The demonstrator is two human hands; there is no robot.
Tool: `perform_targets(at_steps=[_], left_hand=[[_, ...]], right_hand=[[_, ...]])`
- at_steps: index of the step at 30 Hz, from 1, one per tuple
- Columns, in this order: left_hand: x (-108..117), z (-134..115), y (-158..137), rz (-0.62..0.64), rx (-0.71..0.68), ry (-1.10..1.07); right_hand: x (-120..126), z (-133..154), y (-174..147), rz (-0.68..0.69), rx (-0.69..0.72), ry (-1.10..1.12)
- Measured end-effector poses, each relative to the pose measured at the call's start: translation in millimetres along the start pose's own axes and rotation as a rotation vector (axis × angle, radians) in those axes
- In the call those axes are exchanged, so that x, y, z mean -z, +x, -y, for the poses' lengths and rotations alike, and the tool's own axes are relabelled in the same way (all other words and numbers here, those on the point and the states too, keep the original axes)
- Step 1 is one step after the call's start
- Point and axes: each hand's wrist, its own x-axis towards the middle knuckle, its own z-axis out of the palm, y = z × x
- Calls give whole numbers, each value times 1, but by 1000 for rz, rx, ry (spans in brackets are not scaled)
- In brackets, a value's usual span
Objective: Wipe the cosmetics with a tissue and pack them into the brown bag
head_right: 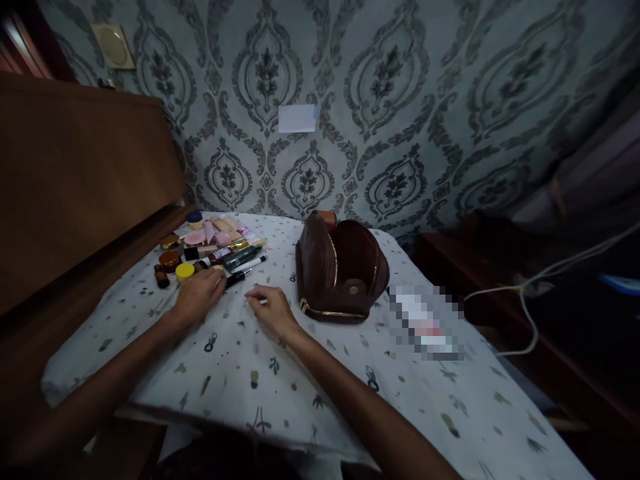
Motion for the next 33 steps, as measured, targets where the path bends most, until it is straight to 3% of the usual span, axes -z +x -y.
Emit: perform_targets(at_steps=[2, 4, 12, 16, 19, 23, 27, 30, 33], left_hand=[[2, -3, 1, 27, -5, 219], [0, -7, 1, 58, -14, 321], [-12, -6, 1, 67, 7, 323], [-9, 0, 0, 126, -97, 315], [-8, 4, -4, 163, -209, 257], [-11, 13, -8, 152, -284, 144], [-16, 20, -10, 52, -253, -65], [-20, 9, -12, -82, -241, -233], [-31, -12, -14, -87, -365, -260]], right_hand=[[-14, -7, 17, -59, -124, 233], [-24, -16, 27, -119, -170, 329], [-34, -46, 22, -184, -90, 336], [-26, -52, 18, -242, -30, 164], [-16, -53, 17, -280, 102, -101], [-5, -49, 17, -166, 157, -327], [-3, -43, 17, -126, 74, -285], [-5, -40, 15, -129, 55, -222], [-7, -40, 15, -143, 77, -193]])
